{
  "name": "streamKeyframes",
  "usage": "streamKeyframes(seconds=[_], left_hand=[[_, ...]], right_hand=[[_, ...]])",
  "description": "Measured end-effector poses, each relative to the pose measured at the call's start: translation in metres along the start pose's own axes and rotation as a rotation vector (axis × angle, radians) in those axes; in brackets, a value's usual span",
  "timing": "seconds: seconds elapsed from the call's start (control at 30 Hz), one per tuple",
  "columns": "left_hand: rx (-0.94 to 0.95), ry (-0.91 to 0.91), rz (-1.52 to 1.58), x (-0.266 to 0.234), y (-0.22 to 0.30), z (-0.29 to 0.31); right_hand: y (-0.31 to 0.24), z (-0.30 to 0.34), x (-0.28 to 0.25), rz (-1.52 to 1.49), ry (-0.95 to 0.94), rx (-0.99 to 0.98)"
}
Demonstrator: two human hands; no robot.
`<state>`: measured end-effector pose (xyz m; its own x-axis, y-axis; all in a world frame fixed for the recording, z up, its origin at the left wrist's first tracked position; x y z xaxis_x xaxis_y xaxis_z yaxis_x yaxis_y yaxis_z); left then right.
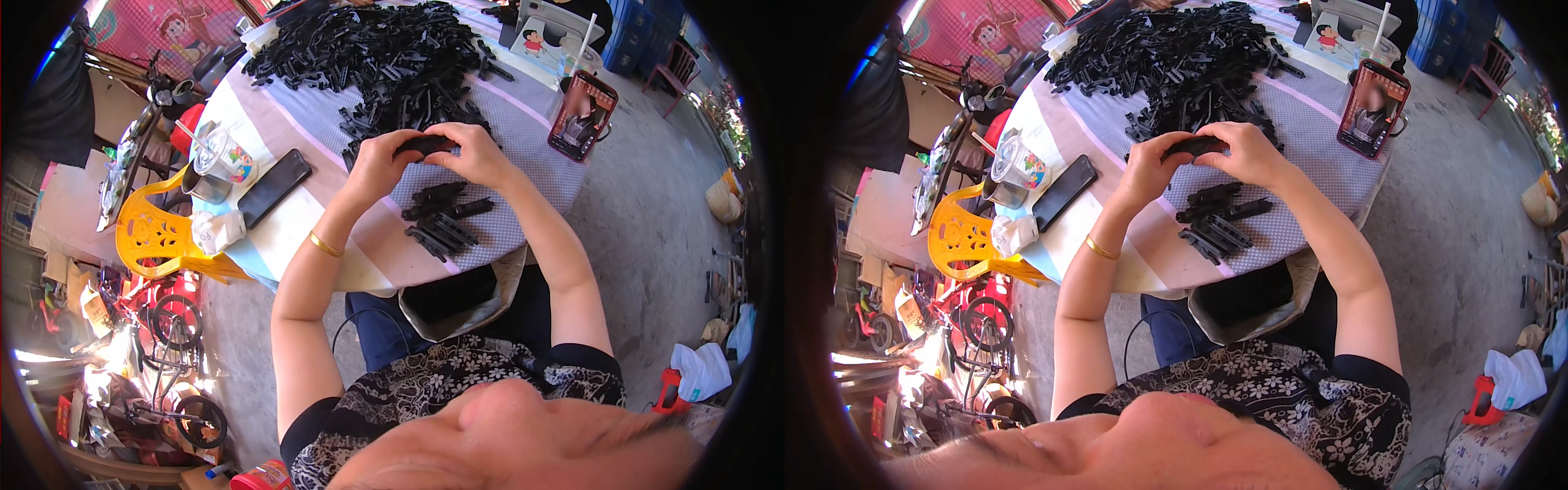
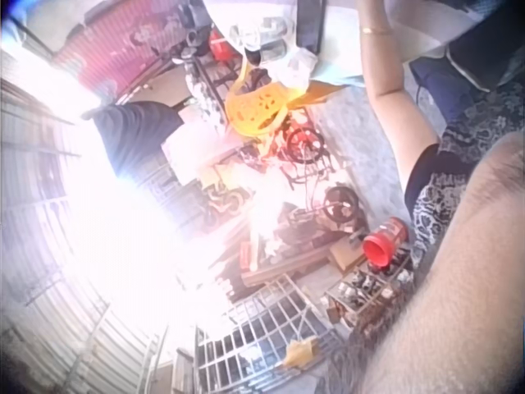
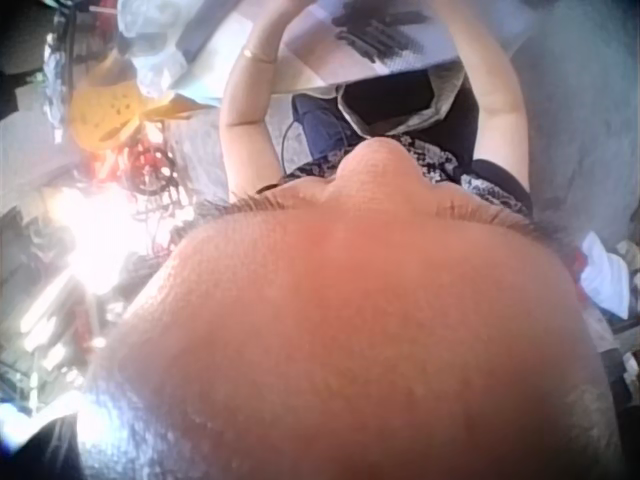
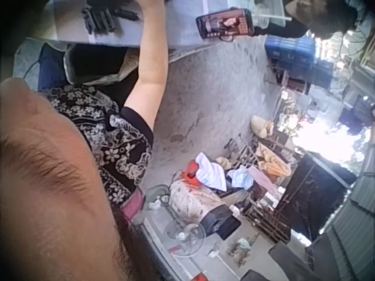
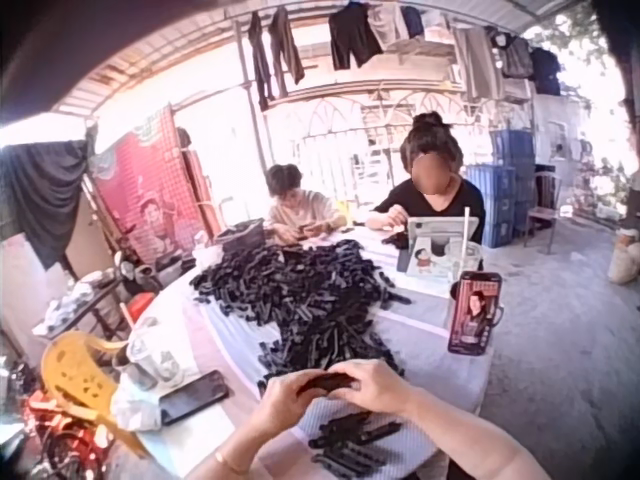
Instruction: The person assembles plastic components by snapping pieces together by hand and dumps parts from a basket into a bag.
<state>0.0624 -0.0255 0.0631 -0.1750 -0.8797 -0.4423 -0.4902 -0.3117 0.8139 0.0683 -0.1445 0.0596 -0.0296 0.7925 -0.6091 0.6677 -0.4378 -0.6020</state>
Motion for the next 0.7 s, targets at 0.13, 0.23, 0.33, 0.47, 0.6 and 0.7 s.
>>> streamKeyframes(seconds=[0.13, 0.23, 0.33, 0.47, 0.6, 0.7], left_hand=[[0.148, 0.036, -0.093, 0.000, 0.012, 0.001], [0.188, 0.037, -0.107, 0.001, 0.017, 0.002], [0.172, 0.034, -0.034, 0.003, 0.014, 0.002], [0.187, 0.037, -0.070, 0.004, 0.018, 0.002], [0.114, 0.023, -0.057, 0.003, 0.013, 0.001], [0.042, -0.007, 0.091, 0.002, -0.002, 0.000]], right_hand=[[-0.005, 0.000, -0.005, 0.067, 0.019, -0.023], [-0.010, 0.001, -0.009, 0.110, 0.044, -0.071], [-0.013, 0.002, -0.011, 0.141, 0.081, -0.118], [-0.009, 0.001, -0.010, 0.117, 0.081, -0.098], [-0.012, 0.001, -0.013, 0.151, 0.097, -0.118], [-0.019, 0.003, -0.014, 0.233, 0.130, -0.203]])
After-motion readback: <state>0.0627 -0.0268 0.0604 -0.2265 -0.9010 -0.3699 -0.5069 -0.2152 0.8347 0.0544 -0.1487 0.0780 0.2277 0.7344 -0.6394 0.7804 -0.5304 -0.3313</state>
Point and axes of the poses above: each hand's wrist, its own z-axis away from the middle knuckle, its own x-axis out of the palm, y = z × x, the point moved 9 cm from there along -z, towards the middle knuckle, and after that the axes turned 13 degrees about z, right-handed, at the moved point
